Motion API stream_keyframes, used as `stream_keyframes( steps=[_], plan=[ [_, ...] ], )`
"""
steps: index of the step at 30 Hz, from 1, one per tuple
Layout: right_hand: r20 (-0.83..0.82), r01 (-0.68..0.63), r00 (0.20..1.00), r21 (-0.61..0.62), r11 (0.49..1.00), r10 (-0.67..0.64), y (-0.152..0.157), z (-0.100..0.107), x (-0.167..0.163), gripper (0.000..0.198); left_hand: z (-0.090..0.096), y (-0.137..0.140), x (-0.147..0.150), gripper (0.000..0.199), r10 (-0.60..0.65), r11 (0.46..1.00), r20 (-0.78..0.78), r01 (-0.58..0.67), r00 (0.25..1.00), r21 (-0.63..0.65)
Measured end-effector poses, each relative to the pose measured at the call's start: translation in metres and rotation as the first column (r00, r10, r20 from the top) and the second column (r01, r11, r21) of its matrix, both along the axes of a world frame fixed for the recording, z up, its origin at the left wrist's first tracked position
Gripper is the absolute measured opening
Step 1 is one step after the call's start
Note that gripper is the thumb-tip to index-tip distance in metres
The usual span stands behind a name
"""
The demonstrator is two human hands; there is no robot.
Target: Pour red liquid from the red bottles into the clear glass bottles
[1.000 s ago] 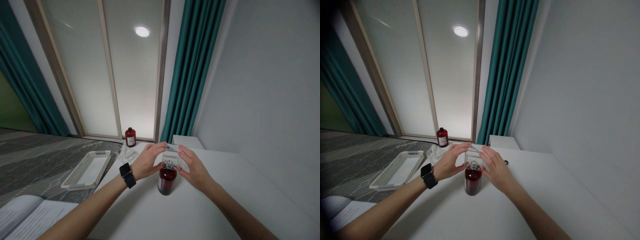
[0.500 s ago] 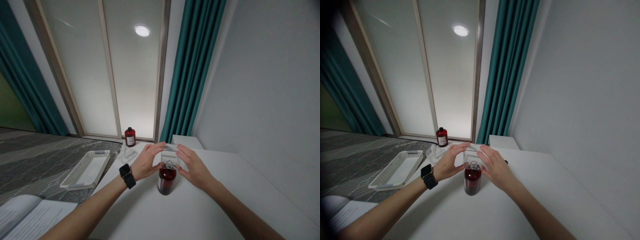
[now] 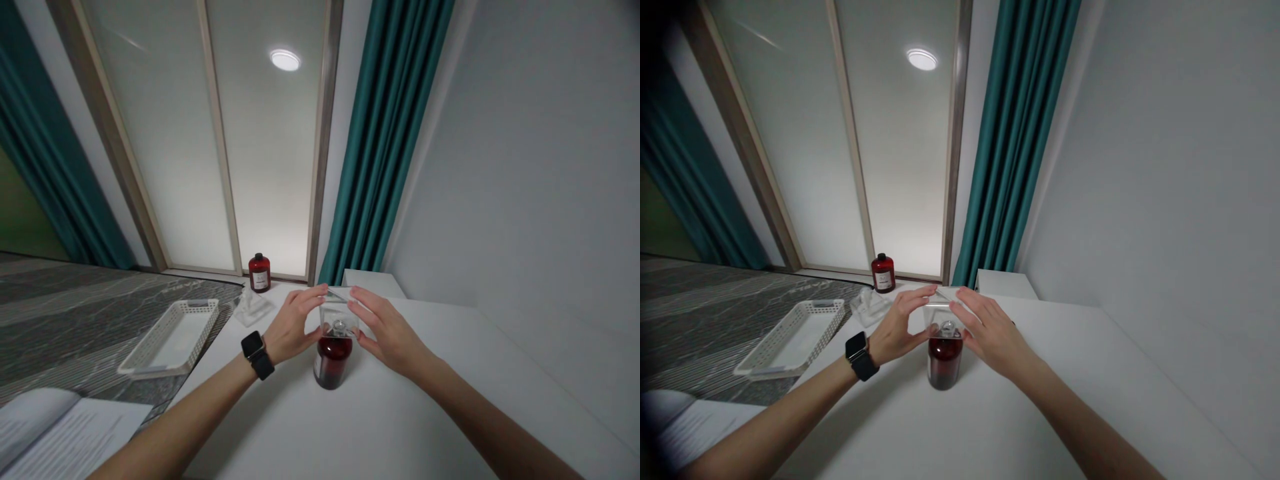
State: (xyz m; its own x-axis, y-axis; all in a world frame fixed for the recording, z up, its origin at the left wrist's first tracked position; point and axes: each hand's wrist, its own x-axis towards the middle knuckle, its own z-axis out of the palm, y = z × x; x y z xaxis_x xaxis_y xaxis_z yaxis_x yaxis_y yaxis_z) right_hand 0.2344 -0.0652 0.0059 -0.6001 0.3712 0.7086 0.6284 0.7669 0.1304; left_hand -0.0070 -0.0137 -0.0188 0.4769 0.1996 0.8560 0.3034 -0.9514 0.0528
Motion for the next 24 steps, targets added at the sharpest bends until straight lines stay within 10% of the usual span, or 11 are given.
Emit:
stream_keyframes(
  steps=[24],
  plan=[
    [-0.202, 0.001, 0.979, 0.084, 0.996, 0.016, 0.000, -0.030, -0.007, 0.072, 0.020, 0.003, -0.007, 0.050, 0.049, 0.999, -0.281, -0.046, 0.958, 0.018]
  ],
)
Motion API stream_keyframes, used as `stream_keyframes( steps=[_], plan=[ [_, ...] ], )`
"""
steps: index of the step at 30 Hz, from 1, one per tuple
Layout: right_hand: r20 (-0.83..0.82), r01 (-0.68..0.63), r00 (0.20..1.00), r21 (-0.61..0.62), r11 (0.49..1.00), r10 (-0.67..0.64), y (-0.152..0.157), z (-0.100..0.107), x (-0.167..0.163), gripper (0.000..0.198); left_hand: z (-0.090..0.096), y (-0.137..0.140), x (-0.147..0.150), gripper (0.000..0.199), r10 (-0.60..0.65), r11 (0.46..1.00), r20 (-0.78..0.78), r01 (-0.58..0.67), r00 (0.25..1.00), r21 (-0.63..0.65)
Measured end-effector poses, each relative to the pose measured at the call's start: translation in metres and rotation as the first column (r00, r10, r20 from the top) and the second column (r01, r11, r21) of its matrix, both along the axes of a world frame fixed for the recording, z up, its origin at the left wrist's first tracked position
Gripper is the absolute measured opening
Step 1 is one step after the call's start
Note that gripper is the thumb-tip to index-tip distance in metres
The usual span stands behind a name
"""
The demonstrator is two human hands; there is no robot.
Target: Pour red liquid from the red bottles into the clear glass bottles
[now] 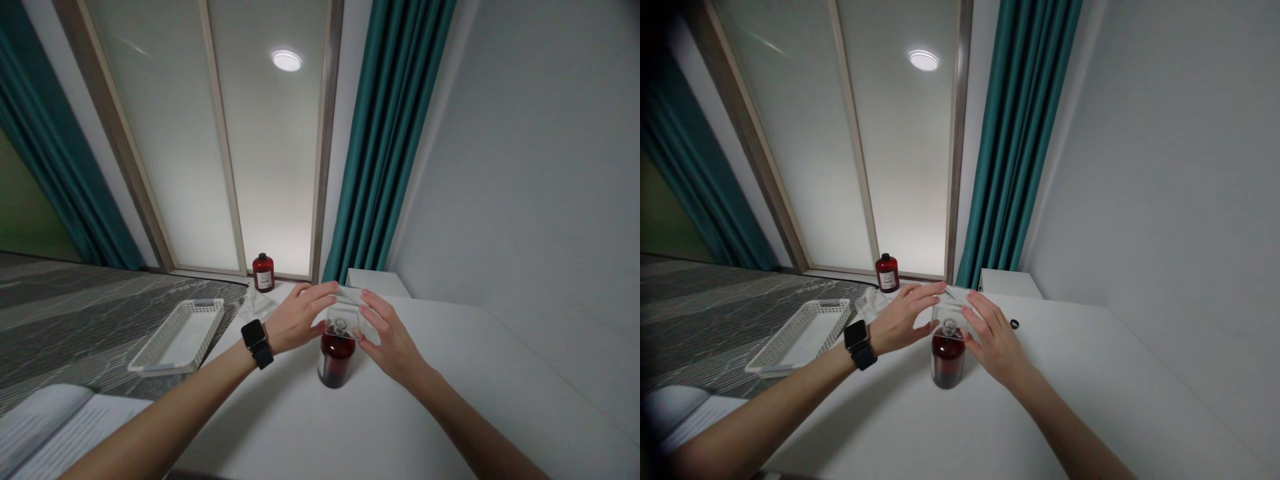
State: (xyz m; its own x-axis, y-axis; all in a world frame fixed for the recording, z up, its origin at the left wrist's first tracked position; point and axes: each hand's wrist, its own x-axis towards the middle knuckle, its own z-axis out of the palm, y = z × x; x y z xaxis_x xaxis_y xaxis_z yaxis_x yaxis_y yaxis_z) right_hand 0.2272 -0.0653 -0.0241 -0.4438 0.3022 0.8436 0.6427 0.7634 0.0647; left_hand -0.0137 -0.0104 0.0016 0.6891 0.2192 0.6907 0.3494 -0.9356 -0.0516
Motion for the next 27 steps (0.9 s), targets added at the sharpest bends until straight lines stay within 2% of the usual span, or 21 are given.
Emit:
stream_keyframes(
  steps=[7, 13, 23, 27],
  plan=[
    [0.066, 0.006, 0.998, -0.120, 0.993, 0.002, -0.001, 0.012, 0.004, 0.069, -0.007, -0.001, 0.001, 0.056, -0.010, 0.997, 0.101, 0.017, 0.995, -0.070],
    [0.039, -0.008, 0.999, -0.267, 0.964, 0.019, 0.001, 0.014, 0.008, 0.068, -0.003, -0.003, 0.002, 0.061, 0.006, 0.988, 0.083, 0.008, 0.997, -0.156],
    [-0.097, -0.030, 0.995, -0.504, 0.863, -0.022, 0.005, 0.018, 0.005, 0.070, 0.002, 0.003, 0.004, 0.071, 0.013, 0.933, 0.062, 0.010, 0.998, -0.360],
    [-0.222, -0.059, 0.971, -0.573, 0.818, -0.085, 0.005, 0.011, 0.002, 0.066, -0.003, 0.004, 0.004, 0.074, 0.003, 0.892, 0.065, 0.027, 0.998, -0.450]
  ],
)
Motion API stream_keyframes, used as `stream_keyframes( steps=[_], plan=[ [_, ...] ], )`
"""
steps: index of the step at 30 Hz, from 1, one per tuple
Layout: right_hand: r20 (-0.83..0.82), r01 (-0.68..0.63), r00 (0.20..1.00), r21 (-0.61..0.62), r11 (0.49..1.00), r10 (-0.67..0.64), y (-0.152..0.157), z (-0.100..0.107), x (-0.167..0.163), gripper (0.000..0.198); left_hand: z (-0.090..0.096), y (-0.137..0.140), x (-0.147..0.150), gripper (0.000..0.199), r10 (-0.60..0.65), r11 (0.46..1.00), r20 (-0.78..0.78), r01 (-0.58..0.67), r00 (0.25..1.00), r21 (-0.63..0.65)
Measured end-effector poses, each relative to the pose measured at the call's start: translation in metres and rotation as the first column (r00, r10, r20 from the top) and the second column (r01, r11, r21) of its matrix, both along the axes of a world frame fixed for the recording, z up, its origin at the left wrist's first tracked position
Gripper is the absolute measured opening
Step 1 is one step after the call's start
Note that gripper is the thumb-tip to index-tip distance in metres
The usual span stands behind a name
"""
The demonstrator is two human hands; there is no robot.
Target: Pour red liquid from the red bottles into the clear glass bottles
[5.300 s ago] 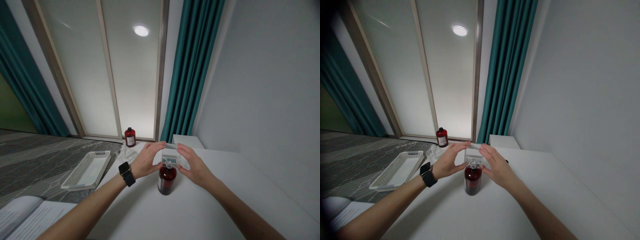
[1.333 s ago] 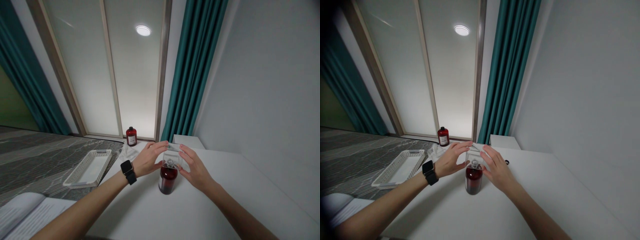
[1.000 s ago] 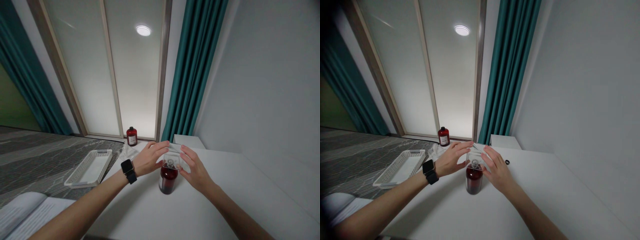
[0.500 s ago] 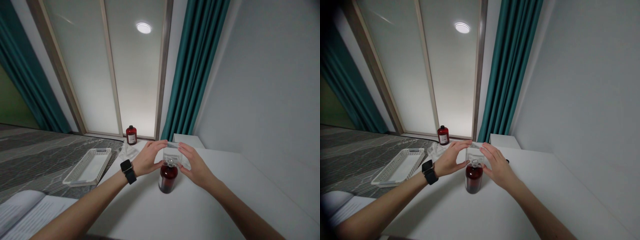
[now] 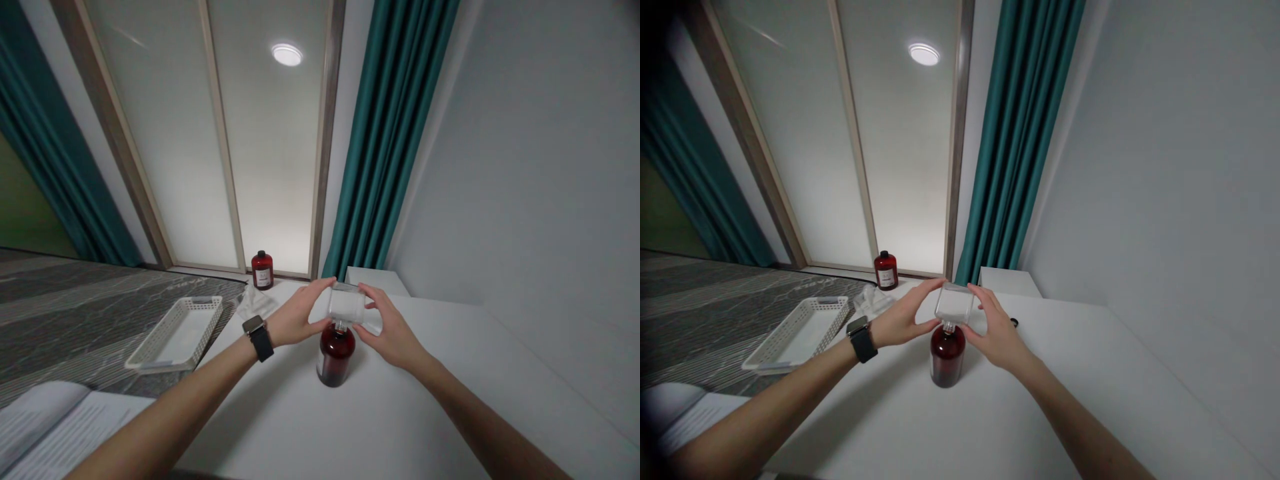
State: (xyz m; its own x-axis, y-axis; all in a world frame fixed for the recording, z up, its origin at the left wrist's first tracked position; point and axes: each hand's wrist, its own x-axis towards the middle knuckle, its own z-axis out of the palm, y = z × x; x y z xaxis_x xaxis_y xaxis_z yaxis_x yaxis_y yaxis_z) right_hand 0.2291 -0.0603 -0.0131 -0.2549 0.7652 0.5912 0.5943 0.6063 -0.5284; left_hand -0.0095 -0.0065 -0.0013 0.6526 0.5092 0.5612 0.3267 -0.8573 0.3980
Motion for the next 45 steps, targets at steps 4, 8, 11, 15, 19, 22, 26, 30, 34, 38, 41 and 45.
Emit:
stream_keyframes(
  steps=[4, 8, 11, 15, 19, 22, 26, 30, 34, 38, 41, 45],
  plan=[
    [-0.223, 0.036, 0.972, -0.154, 0.987, -0.071, 0.003, -0.017, -0.001, 0.066, -0.012, -0.001, -0.003, 0.072, 0.003, 0.986, 0.114, 0.015, 0.994, -0.163],
    [-0.438, 0.017, 0.884, -0.315, 0.949, -0.162, 0.010, -0.033, 0.002, 0.064, -0.032, -0.002, -0.006, 0.051, 0.095, 0.952, 0.279, -0.006, 0.956, -0.305],
    [-0.570, -0.066, 0.786, -0.465, 0.883, -0.241, 0.013, -0.041, 0.004, 0.057, -0.053, -0.004, -0.006, 0.038, 0.169, 0.932, 0.349, -0.034, 0.922, -0.361],
    [-0.632, -0.180, 0.709, -0.592, 0.785, -0.314, 0.015, -0.052, 0.008, 0.038, -0.079, -0.011, -0.004, 0.029, 0.208, 0.919, 0.352, -0.059, 0.913, -0.390],
    [-0.618, -0.192, 0.701, -0.644, 0.740, -0.356, 0.015, -0.069, 0.012, 0.035, -0.090, -0.020, -0.005, 0.037, 0.135, 0.918, 0.290, -0.010, 0.948, -0.396],
    [-0.596, -0.167, 0.713, -0.655, 0.737, -0.369, 0.015, -0.081, 0.015, 0.040, -0.091, -0.026, -0.004, 0.050, 0.055, 0.926, 0.242, 0.042, 0.969, -0.376],
    [-0.540, -0.098, 0.766, -0.635, 0.766, -0.349, 0.013, -0.094, 0.018, 0.041, -0.092, -0.032, 0.002, 0.066, -0.004, 0.904, 0.188, 0.083, 0.982, -0.418],
    [-0.466, 0.006, 0.820, -0.574, 0.819, -0.333, 0.013, -0.103, 0.023, 0.040, -0.097, -0.033, 0.008, 0.065, 0.018, 0.884, 0.194, 0.075, 0.981, -0.462],
    [-0.397, 0.079, 0.858, -0.523, 0.849, -0.325, 0.014, -0.107, 0.030, 0.040, -0.100, -0.033, 0.010, 0.073, 0.062, 0.850, 0.216, 0.061, 0.974, -0.523],
    [-0.326, 0.148, 0.878, -0.511, 0.847, -0.350, 0.014, -0.110, 0.038, 0.044, -0.097, -0.036, 0.011, 0.069, 0.120, 0.841, 0.176, -0.006, 0.977, -0.541],
    [-0.283, 0.158, 0.895, -0.521, 0.839, -0.345, 0.012, -0.113, 0.043, 0.046, -0.096, -0.037, 0.012, 0.068, 0.108, 0.860, 0.174, -0.004, 0.979, -0.511],
    [-0.244, 0.141, 0.924, -0.501, 0.854, -0.295, 0.005, -0.116, 0.046, 0.050, -0.100, -0.035, 0.012, 0.068, 0.100, 0.873, 0.175, -0.002, 0.980, -0.488]
  ],
)
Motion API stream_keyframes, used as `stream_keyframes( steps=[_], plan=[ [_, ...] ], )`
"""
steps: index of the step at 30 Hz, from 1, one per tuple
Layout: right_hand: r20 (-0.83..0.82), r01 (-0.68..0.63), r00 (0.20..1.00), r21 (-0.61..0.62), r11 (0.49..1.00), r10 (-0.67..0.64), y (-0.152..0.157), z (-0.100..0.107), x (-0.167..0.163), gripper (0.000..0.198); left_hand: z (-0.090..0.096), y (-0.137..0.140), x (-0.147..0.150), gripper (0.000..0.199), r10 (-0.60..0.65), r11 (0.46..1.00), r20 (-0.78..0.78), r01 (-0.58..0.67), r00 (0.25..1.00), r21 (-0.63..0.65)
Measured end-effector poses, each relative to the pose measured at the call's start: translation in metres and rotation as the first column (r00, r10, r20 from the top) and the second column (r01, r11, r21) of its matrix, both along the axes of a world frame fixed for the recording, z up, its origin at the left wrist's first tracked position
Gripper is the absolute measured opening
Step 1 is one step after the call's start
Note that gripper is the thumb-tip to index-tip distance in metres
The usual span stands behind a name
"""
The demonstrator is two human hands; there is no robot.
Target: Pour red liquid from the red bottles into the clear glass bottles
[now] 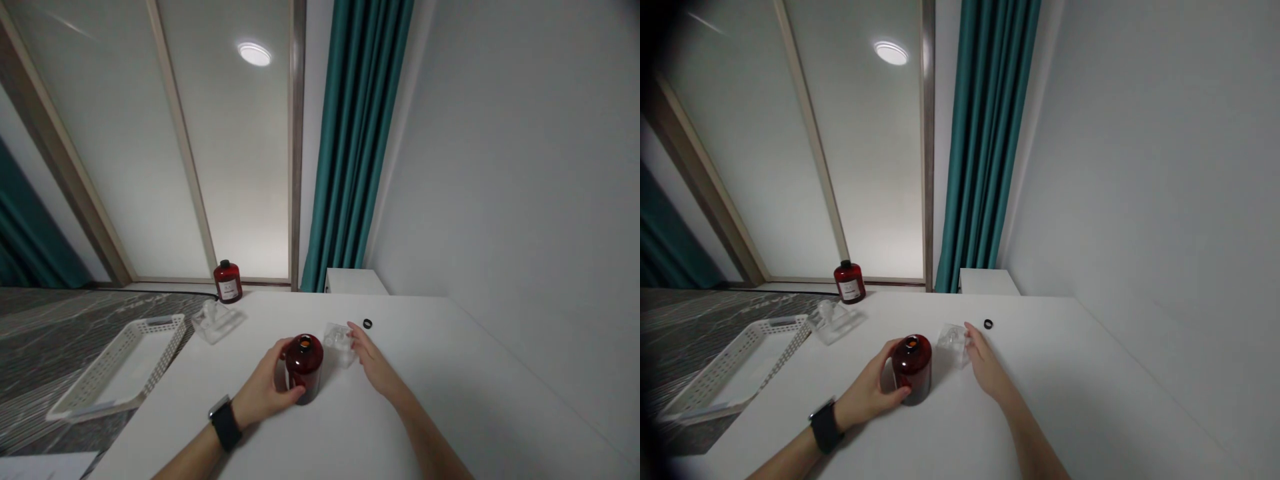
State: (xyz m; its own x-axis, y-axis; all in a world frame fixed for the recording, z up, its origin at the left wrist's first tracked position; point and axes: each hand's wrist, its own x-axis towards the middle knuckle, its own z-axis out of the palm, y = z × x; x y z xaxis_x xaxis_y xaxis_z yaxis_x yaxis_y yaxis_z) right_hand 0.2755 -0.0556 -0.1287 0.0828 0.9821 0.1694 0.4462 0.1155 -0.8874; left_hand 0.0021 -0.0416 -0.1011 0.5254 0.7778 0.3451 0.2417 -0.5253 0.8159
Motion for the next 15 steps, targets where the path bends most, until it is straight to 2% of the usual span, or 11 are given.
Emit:
stream_keyframes(
  steps=[4, 10, 15],
  plan=[
    [0.145, -0.063, 0.988, 0.106, 0.992, 0.047, -0.005, -0.001, -0.007, 0.071, -0.006, 0.001, -0.001, 0.070, 0.018, 1.000, -0.018, -0.017, 1.000, 0.010],
    [0.214, -0.044, 0.977, 0.205, 0.978, -0.001, 0.000, -0.009, -0.012, 0.062, -0.004, 0.001, -0.001, 0.071, 0.022, 1.000, -0.020, -0.022, 1.000, -0.008],
    [0.442, -0.029, 0.893, 0.244, 0.969, -0.084, 0.012, -0.008, -0.016, 0.061, -0.003, 0.001, -0.001, 0.072, -0.035, 0.999, 0.030, 0.036, 0.999, -0.033]
  ],
)
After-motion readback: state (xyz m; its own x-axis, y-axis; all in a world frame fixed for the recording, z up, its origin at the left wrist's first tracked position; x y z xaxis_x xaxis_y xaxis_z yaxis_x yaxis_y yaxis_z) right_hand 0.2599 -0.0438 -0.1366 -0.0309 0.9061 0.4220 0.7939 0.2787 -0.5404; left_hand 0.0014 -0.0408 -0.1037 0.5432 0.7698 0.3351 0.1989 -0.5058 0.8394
